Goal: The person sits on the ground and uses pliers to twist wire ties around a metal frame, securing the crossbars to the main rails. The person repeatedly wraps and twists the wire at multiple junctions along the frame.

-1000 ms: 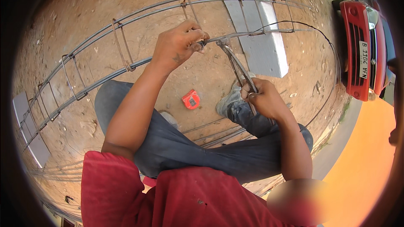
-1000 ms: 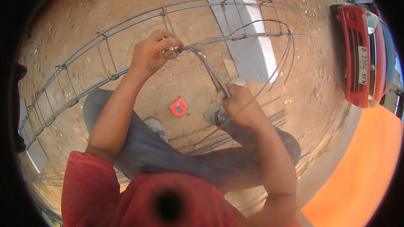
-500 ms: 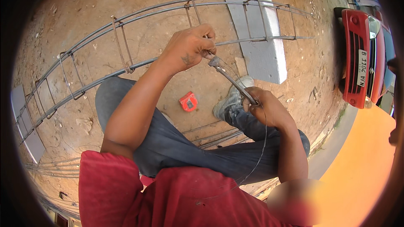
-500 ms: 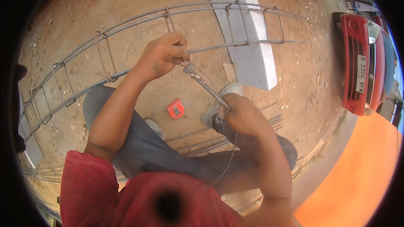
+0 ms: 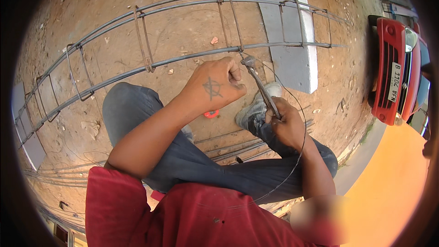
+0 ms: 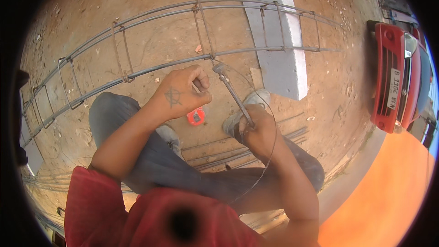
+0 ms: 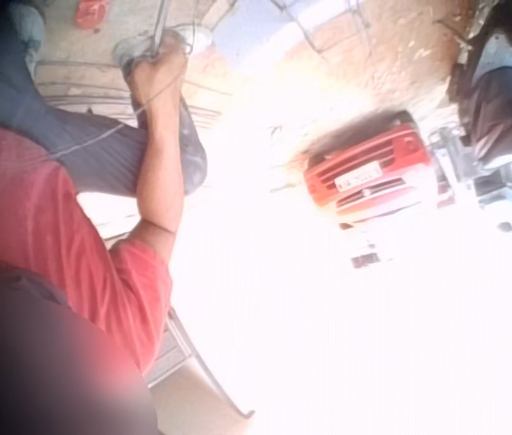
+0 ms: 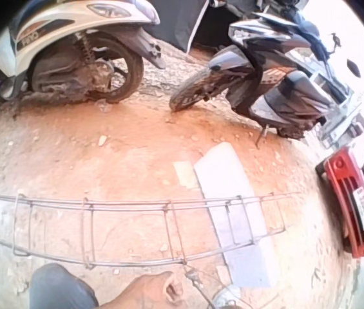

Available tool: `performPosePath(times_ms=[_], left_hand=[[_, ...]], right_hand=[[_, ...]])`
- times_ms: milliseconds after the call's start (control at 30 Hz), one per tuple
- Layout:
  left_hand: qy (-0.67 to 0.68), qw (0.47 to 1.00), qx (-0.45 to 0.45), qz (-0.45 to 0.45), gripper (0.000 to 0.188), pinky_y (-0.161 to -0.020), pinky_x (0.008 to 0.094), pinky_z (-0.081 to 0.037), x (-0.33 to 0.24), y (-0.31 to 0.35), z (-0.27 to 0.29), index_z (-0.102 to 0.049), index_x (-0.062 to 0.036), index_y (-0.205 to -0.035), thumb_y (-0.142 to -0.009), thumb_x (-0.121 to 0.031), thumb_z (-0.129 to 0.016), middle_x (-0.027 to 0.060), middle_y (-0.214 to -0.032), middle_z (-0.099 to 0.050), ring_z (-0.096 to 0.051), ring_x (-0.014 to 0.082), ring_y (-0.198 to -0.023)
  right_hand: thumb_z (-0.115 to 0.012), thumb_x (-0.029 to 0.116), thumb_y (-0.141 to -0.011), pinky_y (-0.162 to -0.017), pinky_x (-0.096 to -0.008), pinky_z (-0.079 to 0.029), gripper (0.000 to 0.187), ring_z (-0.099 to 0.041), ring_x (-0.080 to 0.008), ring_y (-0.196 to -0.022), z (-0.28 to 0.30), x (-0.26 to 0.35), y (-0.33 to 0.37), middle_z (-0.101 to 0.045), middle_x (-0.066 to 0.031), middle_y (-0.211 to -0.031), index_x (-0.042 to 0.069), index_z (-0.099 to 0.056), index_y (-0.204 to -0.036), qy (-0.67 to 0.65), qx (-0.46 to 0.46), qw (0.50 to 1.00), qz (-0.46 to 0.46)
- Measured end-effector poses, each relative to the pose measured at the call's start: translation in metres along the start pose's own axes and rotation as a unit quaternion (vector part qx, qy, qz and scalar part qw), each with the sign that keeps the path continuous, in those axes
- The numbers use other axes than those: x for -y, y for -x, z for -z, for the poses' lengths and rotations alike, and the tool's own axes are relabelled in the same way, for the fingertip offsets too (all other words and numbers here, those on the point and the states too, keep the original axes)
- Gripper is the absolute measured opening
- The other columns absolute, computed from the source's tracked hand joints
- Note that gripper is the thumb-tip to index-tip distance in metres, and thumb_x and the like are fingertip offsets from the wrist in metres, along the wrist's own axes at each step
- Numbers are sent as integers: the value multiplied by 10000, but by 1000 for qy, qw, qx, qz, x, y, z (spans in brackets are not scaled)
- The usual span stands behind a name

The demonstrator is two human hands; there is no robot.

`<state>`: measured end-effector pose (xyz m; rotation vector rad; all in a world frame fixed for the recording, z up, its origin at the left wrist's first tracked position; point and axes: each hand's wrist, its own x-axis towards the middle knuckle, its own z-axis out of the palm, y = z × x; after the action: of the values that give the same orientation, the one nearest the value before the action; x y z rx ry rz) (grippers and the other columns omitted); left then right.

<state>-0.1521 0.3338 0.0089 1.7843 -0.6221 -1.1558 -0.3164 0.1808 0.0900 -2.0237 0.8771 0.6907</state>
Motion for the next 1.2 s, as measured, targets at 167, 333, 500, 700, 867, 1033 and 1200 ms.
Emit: performPosePath(times_ms=[167,333,500,700,867,1033,1200], left_hand=[[178,982,56,39,630,-756,275,-530,2,-2,-38,-586,11,-1127,-824,-524,-723,155,-1083,-657,-650,158,-883],[278,955,32,96,544,-855,274,-551,8,-15,-54,-575,-6,-1117,-851,-456,-727,99,-1037,-634,-653,166,-943],[490,868,40,63,301,-871,296,-570,9,-16,-55,-586,-17,-1055,-906,-251,-701,71,-985,-619,-659,181,-933],[493,865,51,82,271,-857,299,-584,7,-18,-55,-574,3,-1003,-911,-220,-696,79,-964,-617,-668,184,-907],[491,867,51,75,323,-856,305,-582,7,-22,-56,-570,16,-986,-903,-265,-707,90,-956,-620,-672,183,-906],[458,884,63,63,463,-880,301,-568,10,-26,-54,-576,25,-1120,-891,-353,-713,103,-1009,-637,-660,173,-960],[441,894,61,56,485,-824,293,-575,12,-27,-53,-589,2,-1117,-869,-391,-729,91,-987,-642,-656,159,-928]], right_hand=[[-508,-128,-691,-894,-378,-481,272,-605,-363,-1077,-13,-2,4,-551,-200,-1249,-23,-640,-904,142,-102,980,92],[-506,-135,-676,-964,-434,-464,405,-561,-413,-1145,-23,1,4,-532,-231,-1268,-32,-663,-1034,198,-136,964,117],[-510,-121,-681,-963,-437,-461,463,-545,-427,-1154,-23,3,3,-524,-247,-1274,-74,-616,-1129,239,-155,948,141],[-508,-111,-693,-971,-433,-456,517,-549,-418,-1162,-24,10,4,-520,-234,-1301,-32,-617,-1192,209,-113,968,76],[-491,-100,-705,-984,-413,-450,542,-556,-398,-1176,-21,19,4,-528,-213,-1313,6,-630,-1218,172,-95,979,60],[-565,-25,-739,-879,-439,-488,399,-596,-429,-1015,-13,28,3,-577,-272,-1163,-56,-634,-1131,81,-75,991,78],[-491,-94,-704,-927,-386,-466,501,-583,-370,-1115,-13,33,-1,-571,-207,-1230,0,-660,-1166,163,-81,982,58]])
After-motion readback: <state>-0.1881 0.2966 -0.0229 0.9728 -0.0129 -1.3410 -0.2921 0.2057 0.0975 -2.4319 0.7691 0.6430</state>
